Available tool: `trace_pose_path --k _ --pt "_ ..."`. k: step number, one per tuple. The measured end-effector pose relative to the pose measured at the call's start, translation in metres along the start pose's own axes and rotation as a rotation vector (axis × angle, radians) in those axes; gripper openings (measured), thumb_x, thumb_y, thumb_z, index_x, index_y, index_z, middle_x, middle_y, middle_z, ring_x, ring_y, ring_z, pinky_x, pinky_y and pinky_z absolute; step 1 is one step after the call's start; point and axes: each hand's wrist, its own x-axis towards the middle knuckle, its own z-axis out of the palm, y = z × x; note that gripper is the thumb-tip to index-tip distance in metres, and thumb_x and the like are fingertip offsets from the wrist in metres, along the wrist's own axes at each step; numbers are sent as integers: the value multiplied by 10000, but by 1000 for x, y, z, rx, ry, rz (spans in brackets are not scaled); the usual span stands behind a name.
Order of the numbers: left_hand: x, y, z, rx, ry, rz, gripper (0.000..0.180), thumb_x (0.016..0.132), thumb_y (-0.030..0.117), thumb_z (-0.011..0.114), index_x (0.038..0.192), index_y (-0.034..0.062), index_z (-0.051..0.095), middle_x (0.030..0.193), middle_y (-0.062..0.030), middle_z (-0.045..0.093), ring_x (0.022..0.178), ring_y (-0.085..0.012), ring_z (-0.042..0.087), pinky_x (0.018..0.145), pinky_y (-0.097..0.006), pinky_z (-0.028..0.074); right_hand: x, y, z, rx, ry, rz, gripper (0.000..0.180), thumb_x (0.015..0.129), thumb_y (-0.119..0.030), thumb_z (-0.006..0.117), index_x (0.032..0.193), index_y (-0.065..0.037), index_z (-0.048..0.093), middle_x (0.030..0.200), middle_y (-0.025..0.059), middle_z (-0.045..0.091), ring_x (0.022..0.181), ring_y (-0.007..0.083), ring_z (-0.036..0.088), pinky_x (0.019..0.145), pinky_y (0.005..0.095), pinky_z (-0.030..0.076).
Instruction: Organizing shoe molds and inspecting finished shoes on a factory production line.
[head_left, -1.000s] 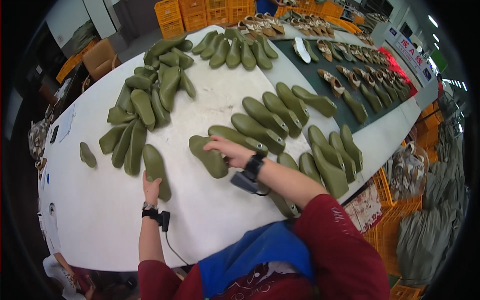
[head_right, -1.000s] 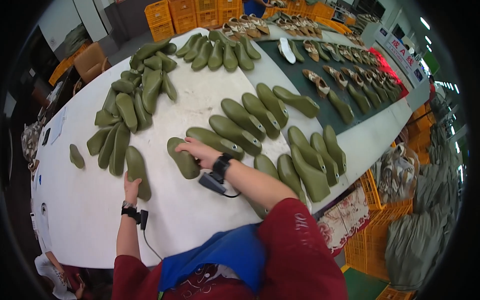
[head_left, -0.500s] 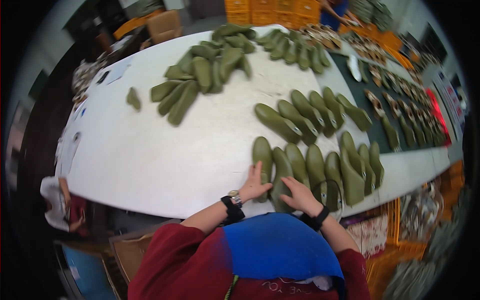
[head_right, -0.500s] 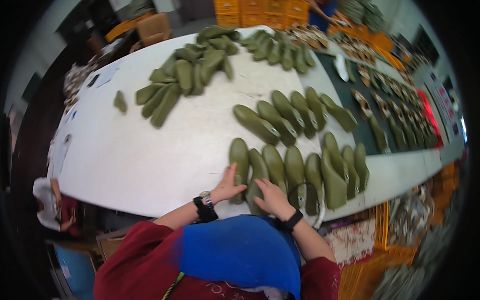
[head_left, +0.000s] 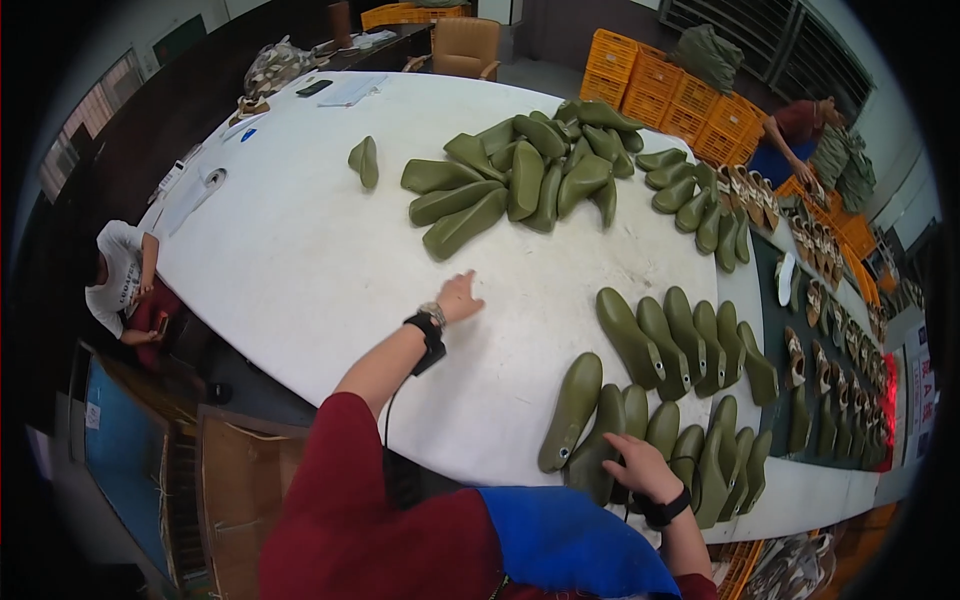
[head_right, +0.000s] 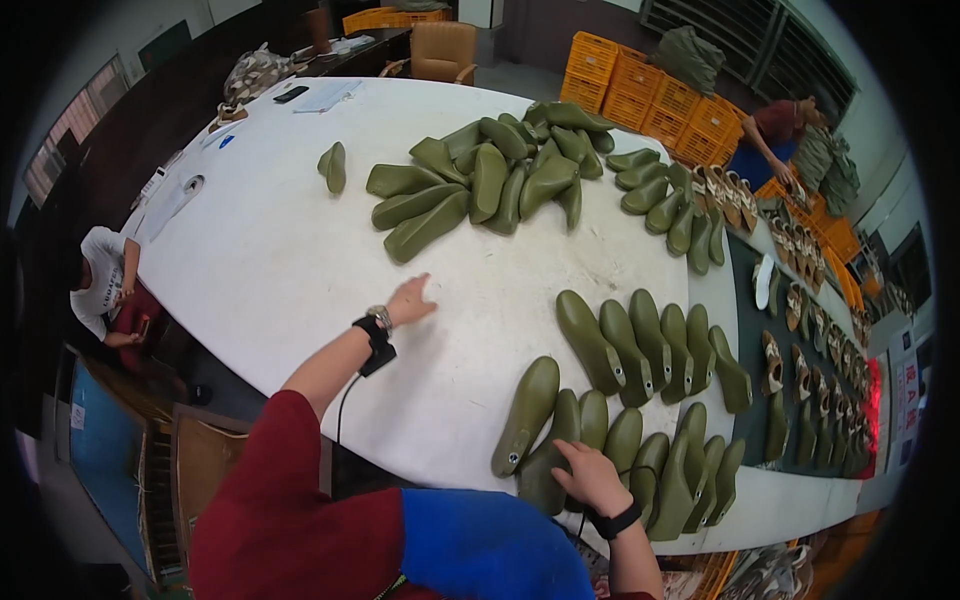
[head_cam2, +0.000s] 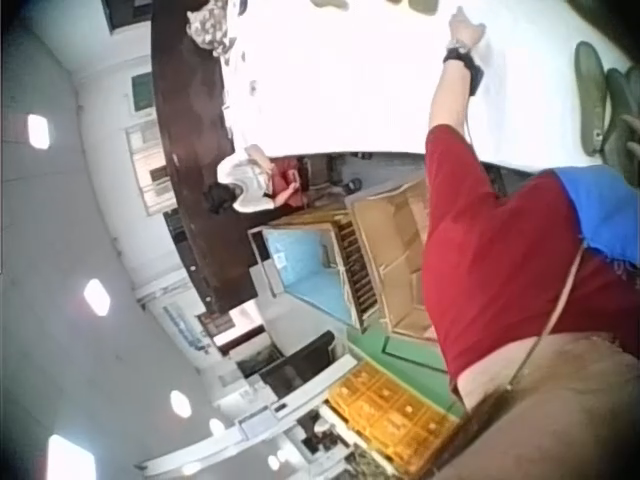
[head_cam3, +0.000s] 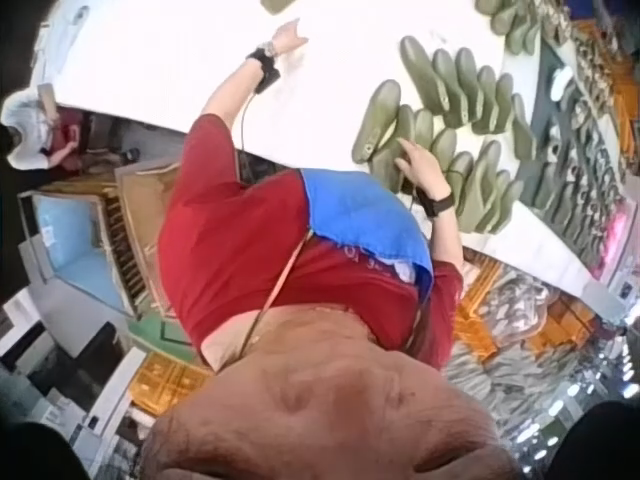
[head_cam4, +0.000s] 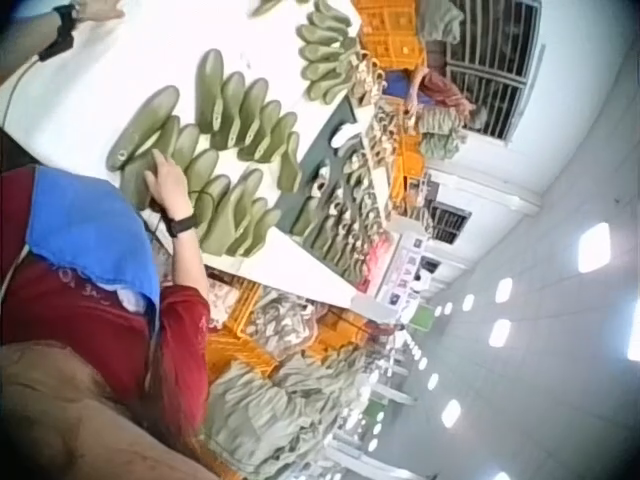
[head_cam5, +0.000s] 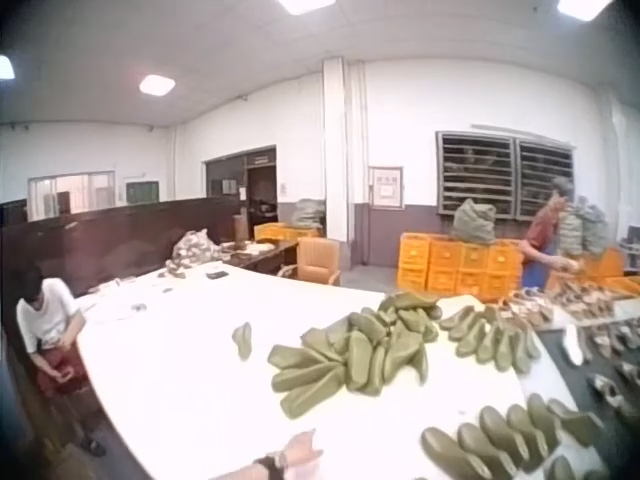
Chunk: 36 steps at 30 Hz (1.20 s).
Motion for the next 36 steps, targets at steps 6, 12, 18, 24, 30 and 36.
trace_pose_path --k 6,12,18,24,30,36 --pt "92 -88 -50 55 103 -274 788 697 314 652 1352 49 300 1271 -236 414 1169 -407 409 988 -452 371 20 -7 -33 35 -71 -6 456 779 -228 641 1192 -74 524 1053 181 594 949 347 583 804 397 486" --pt "128 -65 -38 186 -65 -308 906 687 411 682 1441 317 189 1439 -232 226 1290 -401 289 1003 -495 335 61 -10 -51 -34 -65 31 450 775 -217 649 1185 -77 529 1030 182 601 936 348 587 799 401 488" --pt "66 -23 -41 249 -13 274 781 697 431 705 1377 248 367 1391 -236 270 1198 -398 381 949 -464 383 150 -16 -66 -55 -46 -150 379 774 -180 639 1126 -66 559 959 150 618 860 333 603 748 400 495" --pt "151 -89 -92 320 316 -25 732 731 336 681 1370 189 356 1319 -184 396 1191 -405 386 968 -479 385 283 -35 -56 -144 -33 -300 403 793 -242 621 1158 -90 545 950 149 614 840 328 611 705 408 510" --pt "178 -88 -77 255 10 -484 797 699 353 694 1389 317 297 1310 -207 378 1202 -415 385 929 -486 427 403 -81 -5 -292 278 -226 535 761 -310 656 1238 -138 485 1315 208 403 1157 414 428 887 501 416" --pt "144 -101 -60 414 40 -229 794 680 336 700 1380 286 326 1208 -211 436 1088 -387 478 892 -459 439 436 -89 26 -308 329 -120 386 747 -218 623 1114 -167 517 1369 220 335 1213 431 373 895 535 398"
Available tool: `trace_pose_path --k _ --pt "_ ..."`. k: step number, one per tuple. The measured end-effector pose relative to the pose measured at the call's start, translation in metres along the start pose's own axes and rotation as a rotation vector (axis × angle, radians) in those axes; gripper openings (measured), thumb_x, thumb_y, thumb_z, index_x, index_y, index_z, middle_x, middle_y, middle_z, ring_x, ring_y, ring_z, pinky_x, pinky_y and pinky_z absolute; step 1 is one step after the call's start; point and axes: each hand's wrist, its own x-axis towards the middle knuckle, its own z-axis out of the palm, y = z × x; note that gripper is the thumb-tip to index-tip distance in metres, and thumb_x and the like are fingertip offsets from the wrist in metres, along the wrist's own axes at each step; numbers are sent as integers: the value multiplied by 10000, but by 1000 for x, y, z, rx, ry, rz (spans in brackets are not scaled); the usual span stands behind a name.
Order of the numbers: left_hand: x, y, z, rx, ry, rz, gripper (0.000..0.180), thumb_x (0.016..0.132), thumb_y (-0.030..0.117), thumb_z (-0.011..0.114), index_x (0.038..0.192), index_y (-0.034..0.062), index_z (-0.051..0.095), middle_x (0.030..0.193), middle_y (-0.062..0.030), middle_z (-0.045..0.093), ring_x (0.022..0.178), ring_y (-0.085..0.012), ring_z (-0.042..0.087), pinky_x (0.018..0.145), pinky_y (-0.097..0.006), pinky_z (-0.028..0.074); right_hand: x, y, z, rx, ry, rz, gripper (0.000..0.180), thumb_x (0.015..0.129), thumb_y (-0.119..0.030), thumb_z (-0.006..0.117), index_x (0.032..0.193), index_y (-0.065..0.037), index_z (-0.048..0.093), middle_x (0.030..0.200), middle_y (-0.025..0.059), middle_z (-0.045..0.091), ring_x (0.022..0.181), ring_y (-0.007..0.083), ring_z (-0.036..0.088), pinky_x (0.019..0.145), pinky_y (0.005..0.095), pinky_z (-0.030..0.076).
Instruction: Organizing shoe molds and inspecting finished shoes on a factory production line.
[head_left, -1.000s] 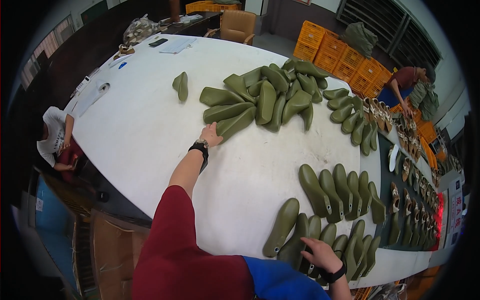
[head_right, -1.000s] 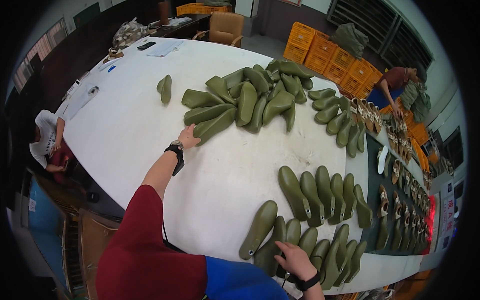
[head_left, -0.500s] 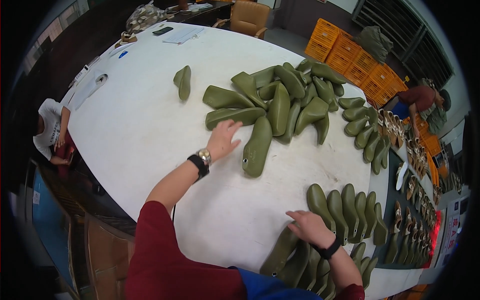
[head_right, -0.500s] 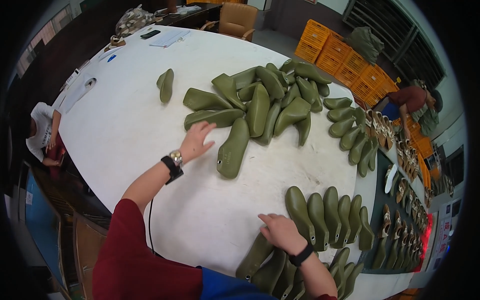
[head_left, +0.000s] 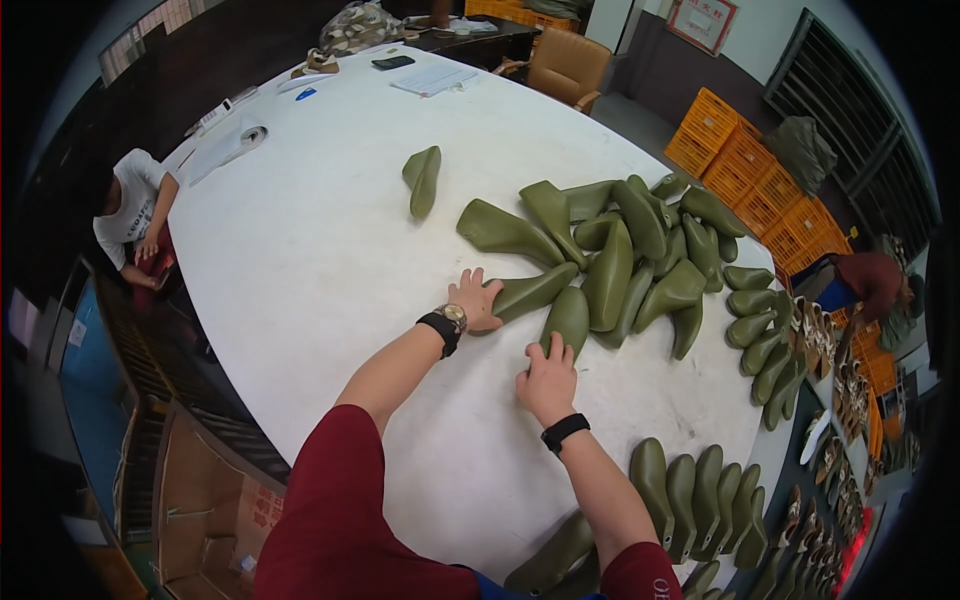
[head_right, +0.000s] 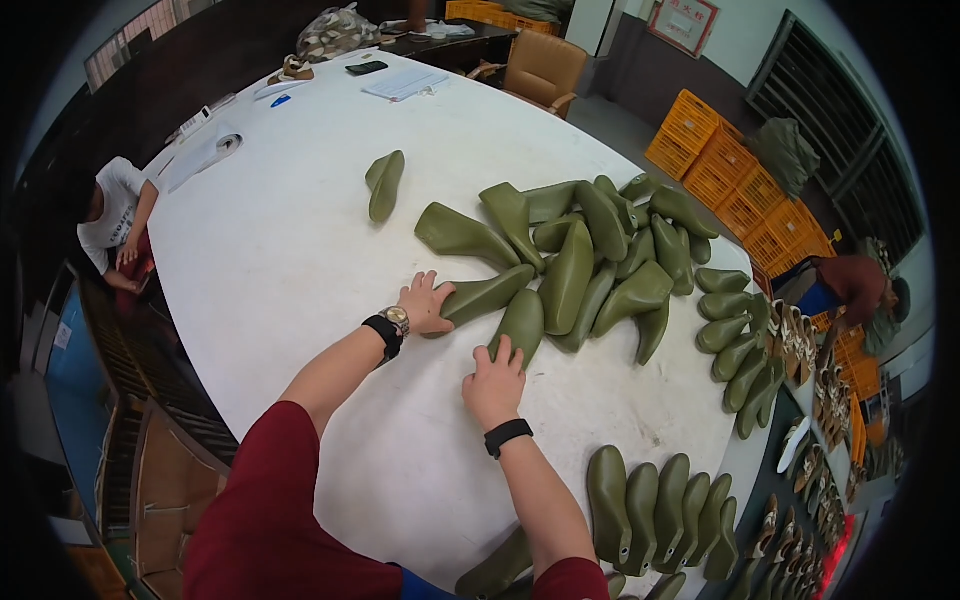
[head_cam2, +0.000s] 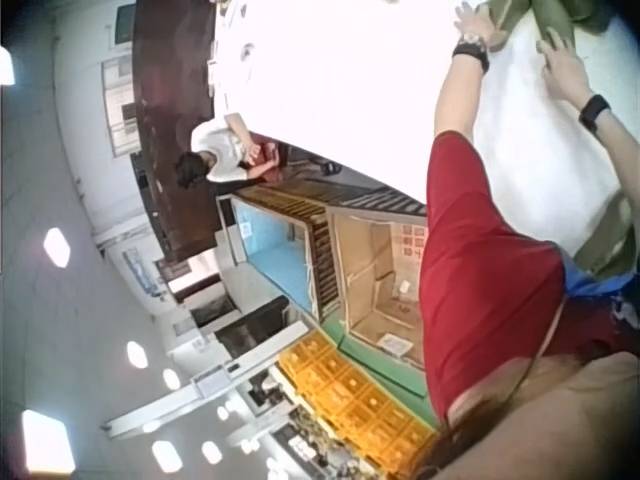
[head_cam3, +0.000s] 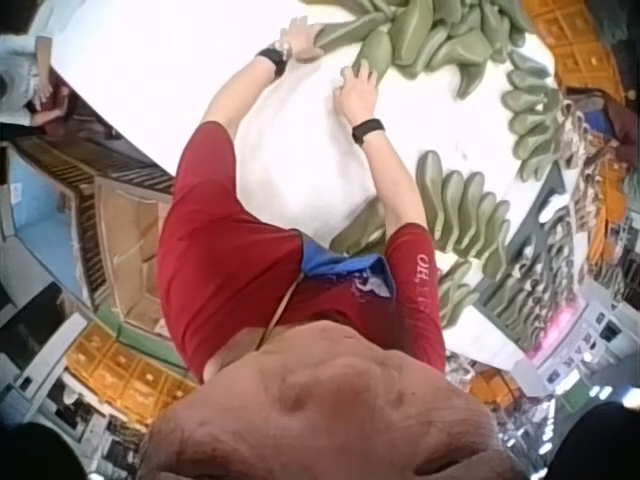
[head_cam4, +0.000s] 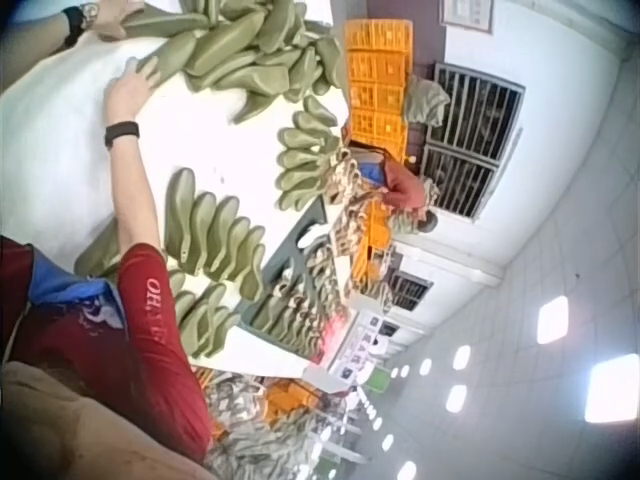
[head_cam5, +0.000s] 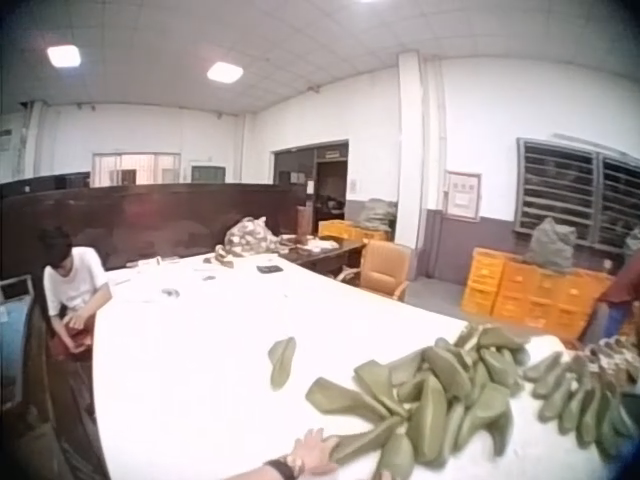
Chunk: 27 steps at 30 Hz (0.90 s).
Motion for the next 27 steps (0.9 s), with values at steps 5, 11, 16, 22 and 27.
trace_pose_path --k 5,11,16,22,27 --pt "-6 12 12 -383 -64 -49 883 671 347 687 1419 308 219 1250 -230 399 1126 -403 453 914 -466 418 -10 30 -3 380 -43 260 525 750 -106 613 1238 -156 425 1130 257 535 869 419 594 726 452 494" --pt "-73 69 15 -349 -132 -88 977 661 348 692 1452 291 121 1185 -296 412 1078 -445 471 910 -457 428 -68 60 -12 744 7 399 638 776 -175 632 1342 -156 340 986 262 616 953 419 577 843 448 464" --pt "-163 102 20 -470 -282 61 962 662 360 704 1451 227 170 1179 -332 425 1081 -446 474 936 -423 416 -167 76 -70 1681 -146 777 601 817 -128 640 1338 -66 346 1115 156 580 992 238 598 856 346 498" --pt "-268 163 -20 -1589 -980 -150 578 862 165 578 1371 97 312 1237 -65 495 1012 -119 540 804 -306 496 -342 110 -180 1826 -63 706 563 860 -77 608 1347 -26 330 1162 103 552 985 162 581 858 295 490" --pt "-359 248 -63 -1734 -963 156 690 872 134 574 1431 61 176 1348 -96 396 1201 -179 438 985 -325 393 -465 113 -220 1612 241 672 596 834 -67 635 1349 -27 337 1206 111 519 1061 165 530 901 304 454"
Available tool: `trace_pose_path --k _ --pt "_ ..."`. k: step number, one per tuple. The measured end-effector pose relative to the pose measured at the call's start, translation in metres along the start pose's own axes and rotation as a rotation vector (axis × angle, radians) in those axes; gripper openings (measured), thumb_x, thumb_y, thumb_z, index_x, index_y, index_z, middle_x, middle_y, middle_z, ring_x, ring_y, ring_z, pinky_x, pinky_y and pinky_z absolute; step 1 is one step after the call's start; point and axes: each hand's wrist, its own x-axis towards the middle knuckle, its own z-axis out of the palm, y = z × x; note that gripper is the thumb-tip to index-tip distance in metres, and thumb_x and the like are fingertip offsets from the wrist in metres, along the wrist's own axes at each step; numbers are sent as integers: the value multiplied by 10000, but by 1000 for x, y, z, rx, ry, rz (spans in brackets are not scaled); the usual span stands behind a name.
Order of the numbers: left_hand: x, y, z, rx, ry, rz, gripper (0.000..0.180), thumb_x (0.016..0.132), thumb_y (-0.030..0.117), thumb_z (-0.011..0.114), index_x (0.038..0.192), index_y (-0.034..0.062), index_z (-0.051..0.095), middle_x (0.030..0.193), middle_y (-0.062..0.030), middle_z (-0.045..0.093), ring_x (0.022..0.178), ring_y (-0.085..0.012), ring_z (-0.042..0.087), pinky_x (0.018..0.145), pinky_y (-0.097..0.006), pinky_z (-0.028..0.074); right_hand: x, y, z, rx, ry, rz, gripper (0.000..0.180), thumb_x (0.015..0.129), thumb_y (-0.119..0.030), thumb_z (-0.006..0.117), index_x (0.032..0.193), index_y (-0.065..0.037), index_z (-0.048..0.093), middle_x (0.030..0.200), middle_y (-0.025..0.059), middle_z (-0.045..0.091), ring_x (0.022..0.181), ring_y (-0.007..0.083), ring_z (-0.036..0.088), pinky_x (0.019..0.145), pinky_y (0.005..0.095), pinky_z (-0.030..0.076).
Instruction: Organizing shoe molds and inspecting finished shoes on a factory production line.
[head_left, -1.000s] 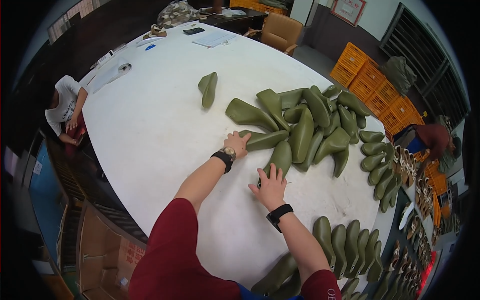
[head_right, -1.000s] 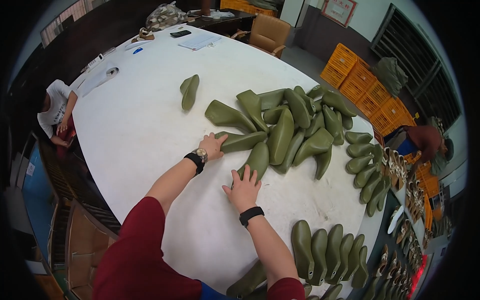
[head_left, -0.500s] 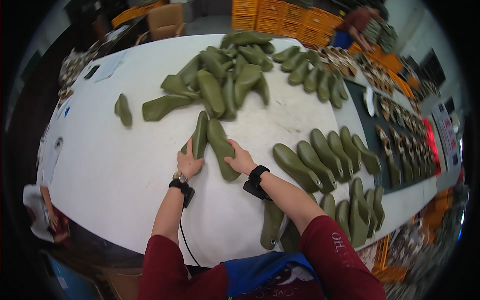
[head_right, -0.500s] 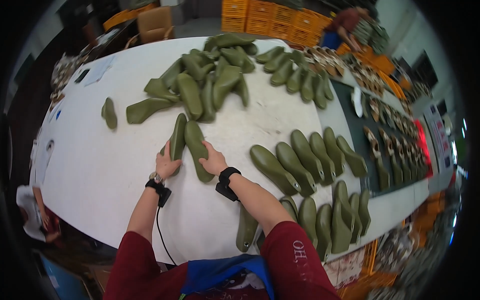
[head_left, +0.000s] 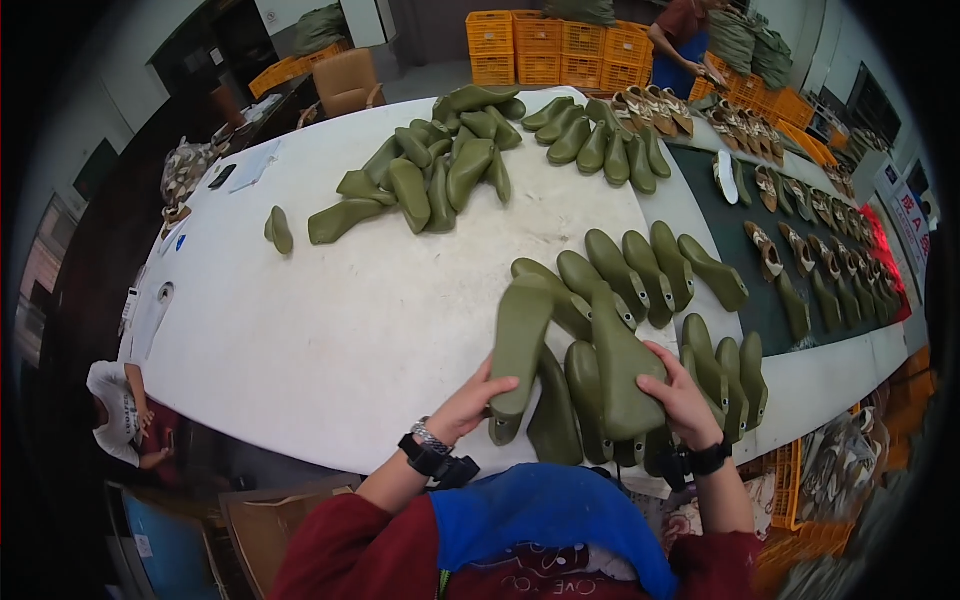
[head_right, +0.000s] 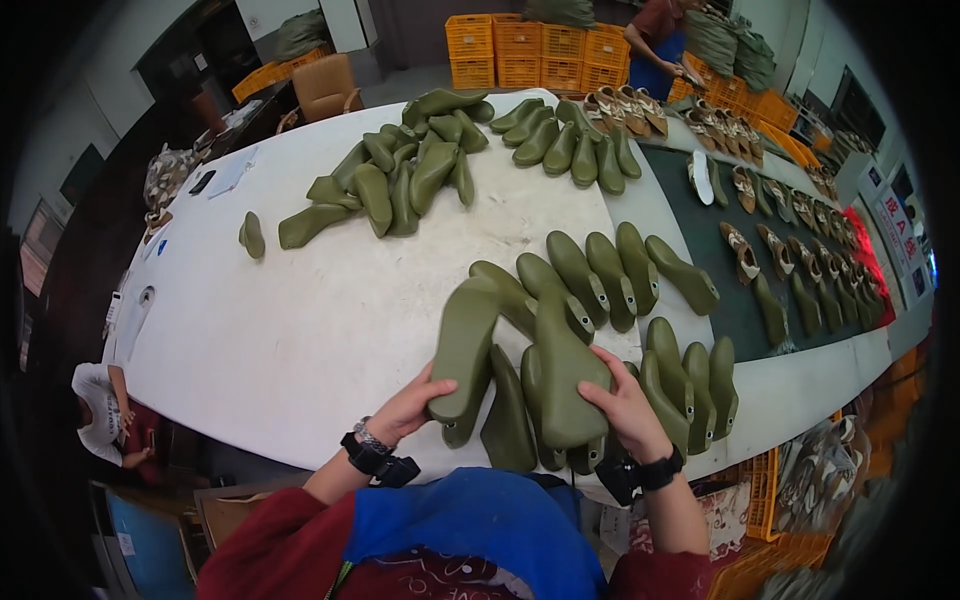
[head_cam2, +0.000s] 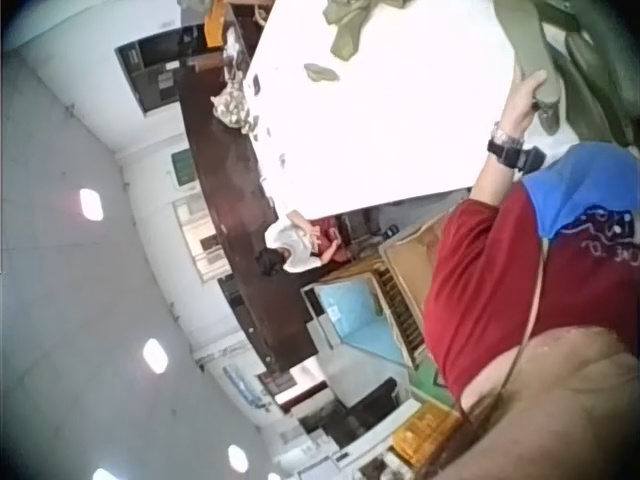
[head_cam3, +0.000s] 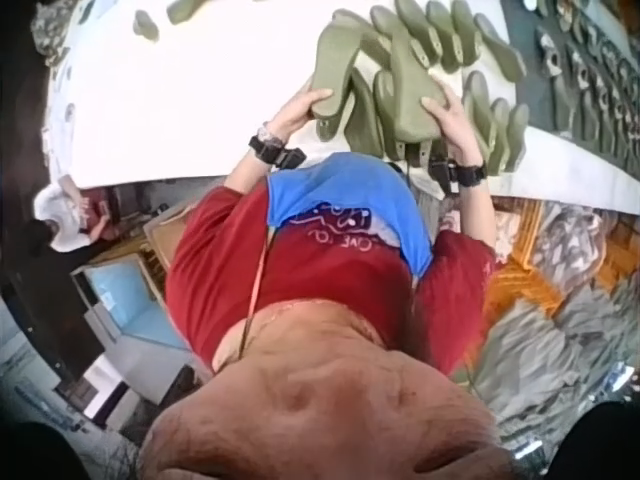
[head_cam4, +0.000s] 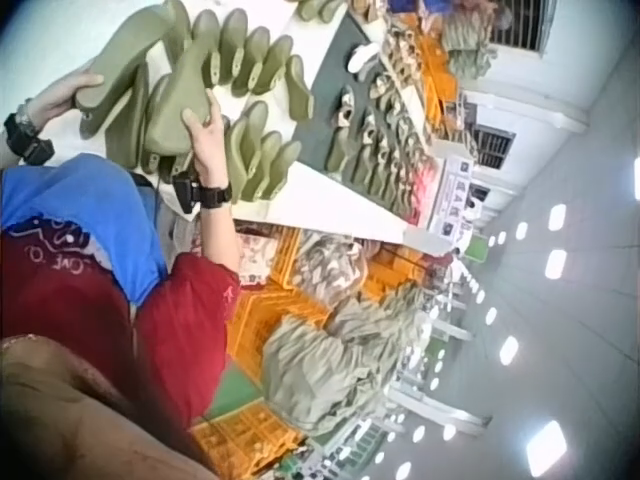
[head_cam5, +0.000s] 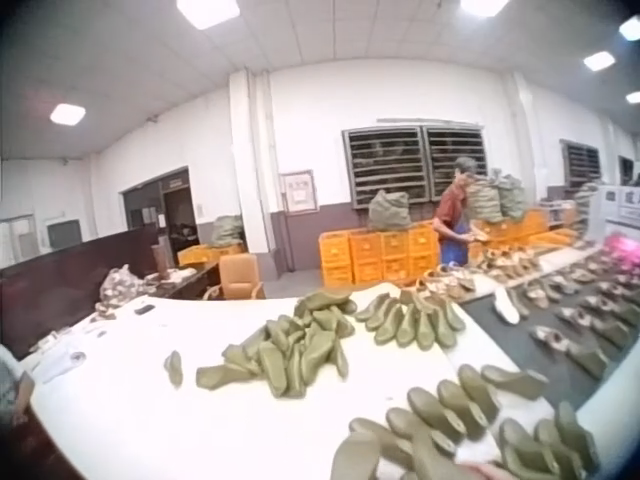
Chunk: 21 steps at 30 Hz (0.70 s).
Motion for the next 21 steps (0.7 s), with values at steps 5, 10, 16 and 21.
trace_pose_path --k 5,10,16,21 --pt "13 -28 75 712 -146 159 824 846 285 623 1447 41 115 1443 -241 234 1342 -294 260 1069 -359 265 -38 49 -26 -114 250 -176 610 835 -52 605 1363 2 306 1264 140 474 1135 189 477 962 303 392" --pt "45 -64 94 1234 -288 121 879 822 450 598 1444 48 124 1426 -360 107 1349 -455 131 1099 -431 190 -26 82 -41 -742 416 -251 604 884 -235 543 1393 -39 283 1368 282 347 1267 368 373 1029 390 317" --pt "69 -72 76 1266 -285 153 857 821 379 619 1420 -12 148 1405 -310 232 1319 -413 250 1088 -378 235 -8 86 -32 -1010 250 -328 558 850 -248 594 1341 -74 396 1322 316 374 1222 437 386 1019 422 326" --pt "58 -50 55 1271 -370 170 810 830 357 617 1396 -44 200 1391 -270 287 1297 -353 316 1075 -364 264 1 71 -32 -1087 214 -336 497 830 -229 615 1276 -64 471 1250 287 462 1157 417 458 977 422 376"
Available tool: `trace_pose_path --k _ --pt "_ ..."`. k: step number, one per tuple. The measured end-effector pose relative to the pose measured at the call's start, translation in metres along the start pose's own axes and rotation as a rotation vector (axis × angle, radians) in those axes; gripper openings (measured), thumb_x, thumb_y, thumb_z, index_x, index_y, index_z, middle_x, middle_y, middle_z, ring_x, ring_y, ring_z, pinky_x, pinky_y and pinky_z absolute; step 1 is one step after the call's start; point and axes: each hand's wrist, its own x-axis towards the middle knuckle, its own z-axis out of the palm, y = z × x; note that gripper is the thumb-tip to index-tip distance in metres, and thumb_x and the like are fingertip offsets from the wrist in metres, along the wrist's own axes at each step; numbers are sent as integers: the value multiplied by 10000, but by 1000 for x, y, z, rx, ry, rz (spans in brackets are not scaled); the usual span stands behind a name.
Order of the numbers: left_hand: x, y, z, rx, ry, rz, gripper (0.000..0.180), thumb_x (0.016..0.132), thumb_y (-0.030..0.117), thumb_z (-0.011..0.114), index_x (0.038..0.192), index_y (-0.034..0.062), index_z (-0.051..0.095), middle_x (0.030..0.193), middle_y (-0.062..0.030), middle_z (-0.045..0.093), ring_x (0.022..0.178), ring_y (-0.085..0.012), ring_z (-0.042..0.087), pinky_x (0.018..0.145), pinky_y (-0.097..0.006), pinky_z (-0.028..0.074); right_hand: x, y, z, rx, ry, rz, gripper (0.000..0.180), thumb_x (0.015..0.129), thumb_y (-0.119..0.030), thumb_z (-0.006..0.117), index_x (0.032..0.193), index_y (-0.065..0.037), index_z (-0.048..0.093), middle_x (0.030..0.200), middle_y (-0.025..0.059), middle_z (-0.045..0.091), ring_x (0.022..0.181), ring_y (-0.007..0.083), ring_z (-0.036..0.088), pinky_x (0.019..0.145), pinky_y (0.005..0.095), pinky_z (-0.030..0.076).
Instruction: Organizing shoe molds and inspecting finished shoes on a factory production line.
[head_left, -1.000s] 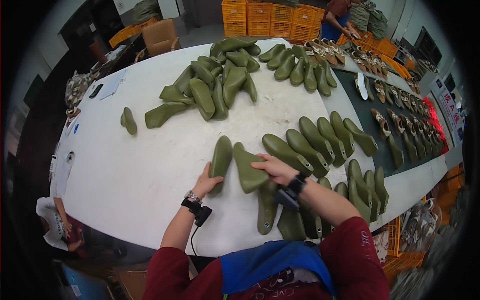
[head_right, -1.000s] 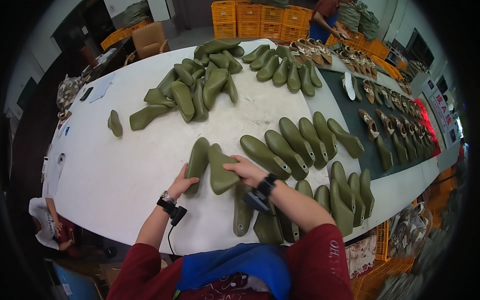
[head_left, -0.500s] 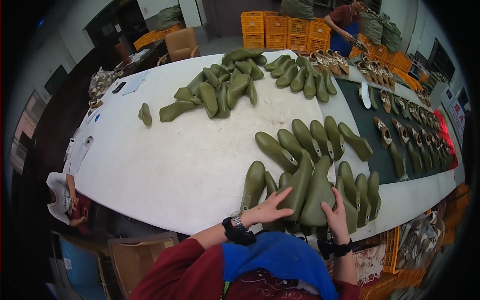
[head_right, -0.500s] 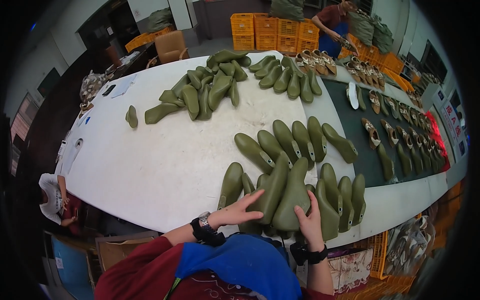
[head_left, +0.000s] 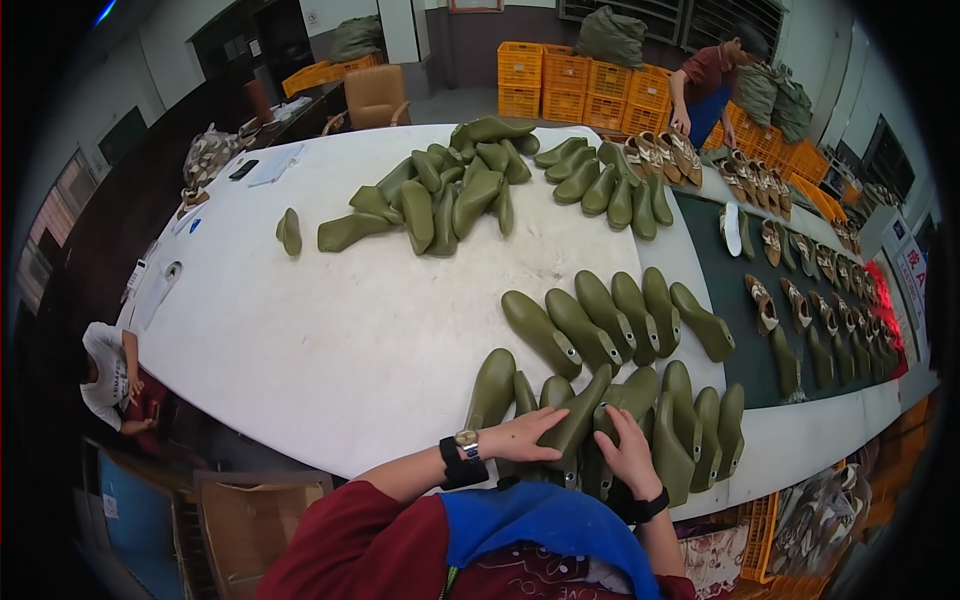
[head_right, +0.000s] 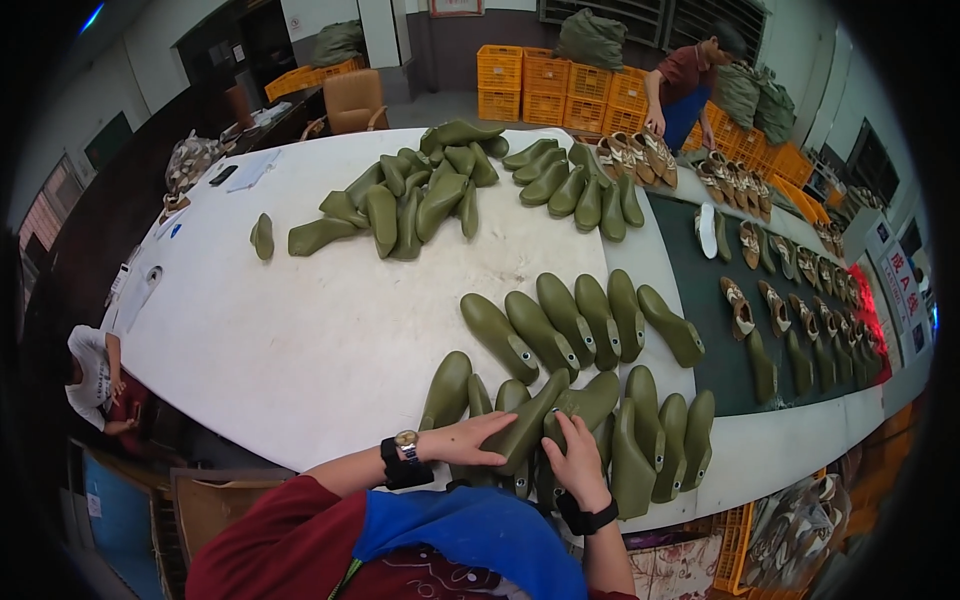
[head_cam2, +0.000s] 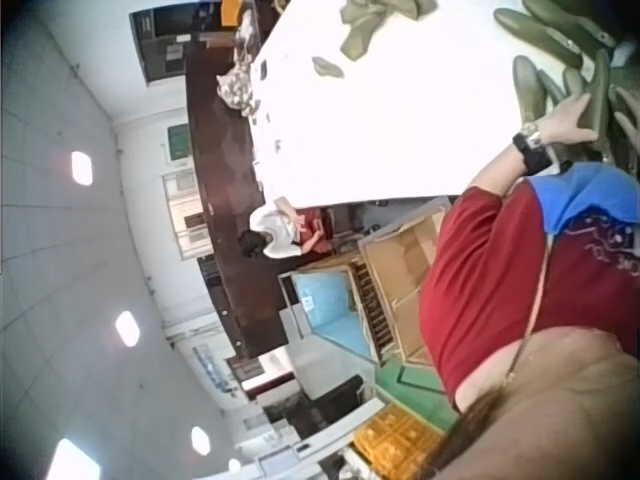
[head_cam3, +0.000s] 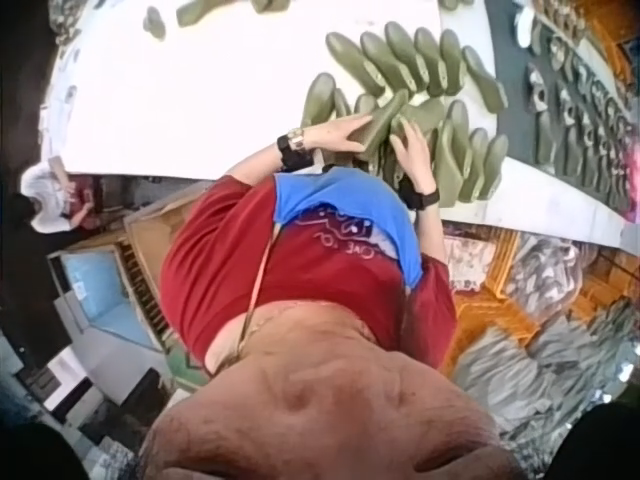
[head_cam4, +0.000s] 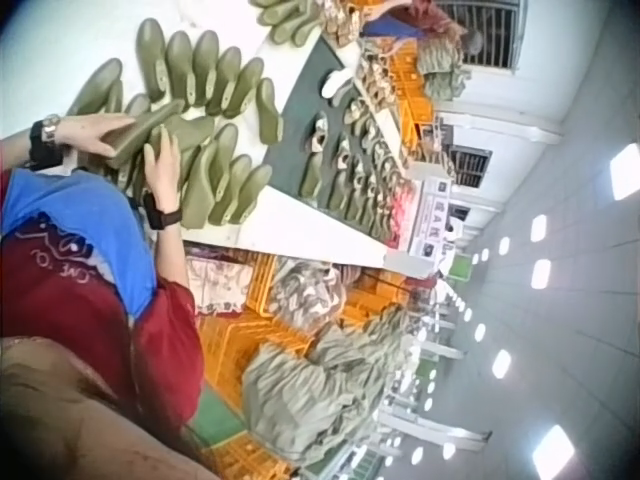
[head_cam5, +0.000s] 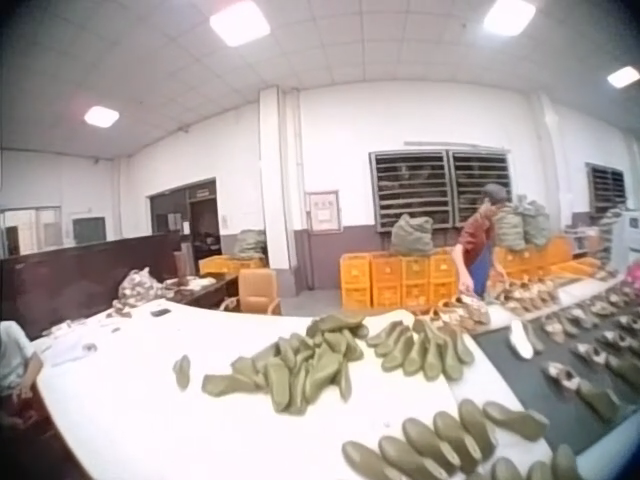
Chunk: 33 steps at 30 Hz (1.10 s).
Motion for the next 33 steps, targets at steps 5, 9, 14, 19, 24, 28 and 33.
trace_pose_path --k 5,9,14,19,24,28,33 --pt "-21 -37 -62 -72 90 -45 690 844 355 613 1379 32 320 1355 -215 397 1272 -308 380 1050 -356 307 -1 8 -28 157 80 57 384 802 -160 639 1154 -27 561 1087 211 593 1007 327 583 854 381 462" --pt "-18 -109 -138 35 290 -290 644 828 361 638 1339 51 401 1279 -196 493 1182 -283 478 981 -349 387 -11 29 -45 162 194 218 309 803 -114 631 1086 4 591 951 192 644 887 306 626 786 366 485" --pt "22 -211 -238 121 438 -607 631 800 286 657 1315 12 418 1154 -206 574 1018 -289 578 869 -360 466 -33 56 -43 -303 339 95 283 765 -72 638 1029 20 589 993 205 611 922 374 581 825 408 458" --pt "103 -288 -308 -655 732 -813 500 759 201 608 1206 -6 525 1112 -181 596 1001 -287 579 828 -337 454 -32 55 -40 -64 155 249 269 753 -59 633 1004 28 596 973 214 616 921 377 590 821 399 462" --pt "180 -299 -301 -983 1385 -750 592 724 137 647 1253 -41 448 1247 -191 511 1131 -309 496 935 -391 388 -7 25 -59 25 133 291 246 853 -59 594 1084 25 592 1035 191 629 971 301 604 862 338 460" --pt "209 -295 -294 -1011 1771 -714 663 651 175 715 1187 -85 424 1183 -270 517 1097 -351 513 935 -367 398 11 7 -63 -19 127 294 234 859 -65 596 1068 41 594 1012 183 637 941 260 614 836 322 471" --pt "222 -325 -283 -527 1349 -635 487 682 271 709 1048 -29 593 1022 -212 631 980 -336 593 857 -380 449 24 -2 -58 75 83 374 214 851 -51 610 1044 40 606 977 176 646 895 224 624 815 303 477"
